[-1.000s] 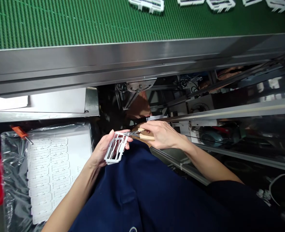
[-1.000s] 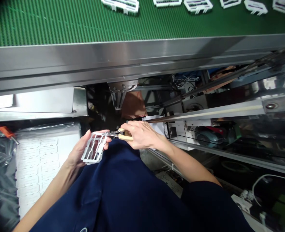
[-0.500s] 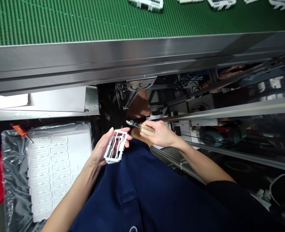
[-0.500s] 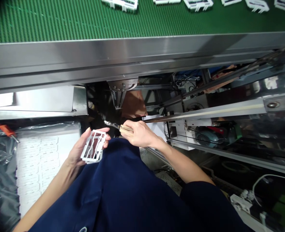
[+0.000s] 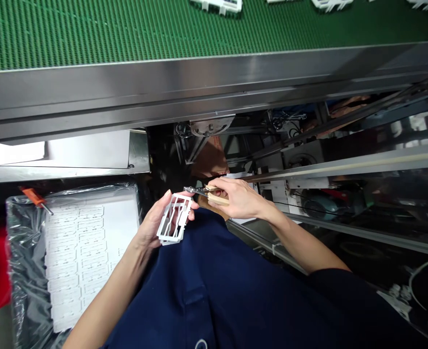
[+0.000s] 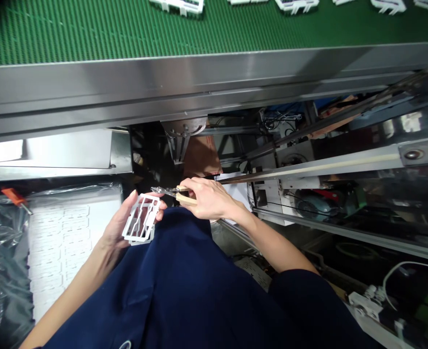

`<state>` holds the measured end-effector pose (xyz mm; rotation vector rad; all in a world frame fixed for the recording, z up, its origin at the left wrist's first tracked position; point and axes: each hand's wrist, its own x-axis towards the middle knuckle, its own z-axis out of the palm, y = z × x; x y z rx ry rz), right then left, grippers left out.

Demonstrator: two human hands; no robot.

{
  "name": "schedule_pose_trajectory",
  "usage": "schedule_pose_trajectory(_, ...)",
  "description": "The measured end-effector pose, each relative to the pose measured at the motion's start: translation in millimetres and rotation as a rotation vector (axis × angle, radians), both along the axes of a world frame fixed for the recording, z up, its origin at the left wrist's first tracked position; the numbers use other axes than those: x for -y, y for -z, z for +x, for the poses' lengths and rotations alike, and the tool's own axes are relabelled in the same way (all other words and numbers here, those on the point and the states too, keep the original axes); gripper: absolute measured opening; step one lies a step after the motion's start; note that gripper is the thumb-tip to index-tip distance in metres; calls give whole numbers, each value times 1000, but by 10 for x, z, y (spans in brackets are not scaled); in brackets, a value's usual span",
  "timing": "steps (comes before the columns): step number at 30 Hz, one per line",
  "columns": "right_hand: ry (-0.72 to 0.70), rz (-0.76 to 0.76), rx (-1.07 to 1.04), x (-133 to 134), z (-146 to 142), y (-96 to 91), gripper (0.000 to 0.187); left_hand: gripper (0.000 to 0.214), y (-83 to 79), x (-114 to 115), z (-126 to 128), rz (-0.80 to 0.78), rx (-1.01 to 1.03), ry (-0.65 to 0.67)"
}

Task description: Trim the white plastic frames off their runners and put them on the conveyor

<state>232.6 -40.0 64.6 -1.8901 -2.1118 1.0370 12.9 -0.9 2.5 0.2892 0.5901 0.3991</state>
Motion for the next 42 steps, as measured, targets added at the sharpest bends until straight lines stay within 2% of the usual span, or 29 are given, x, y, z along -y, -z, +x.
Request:
schedule_pose_trajectory(7,-132,-6,117,-26,29,-125,22,46,-2,-1,-18,2,-20,11)
schedule_pose_trajectory(20,-124,-20,105,-52,16,-179,14,46,21,0,-51,57,-27,27)
schedule_pose_trajectory(25,-111,-59,-10,-35,32,-108,7,47,11,-7,-36,41,-20,21)
schedule_pose_trajectory(31,58,-113,-126,-3,7,41,19,44,-14,-21,-11,-16,15,-9)
schedule_pose_trajectory(38,228,-65,-173,-34,-34,106,26,45,-4,-20,-10,-31,37,-16)
schedule_pose_trajectory(42,351,-10,-349,-102,-198,113,22,46,9,-11,15,-1,24,-12)
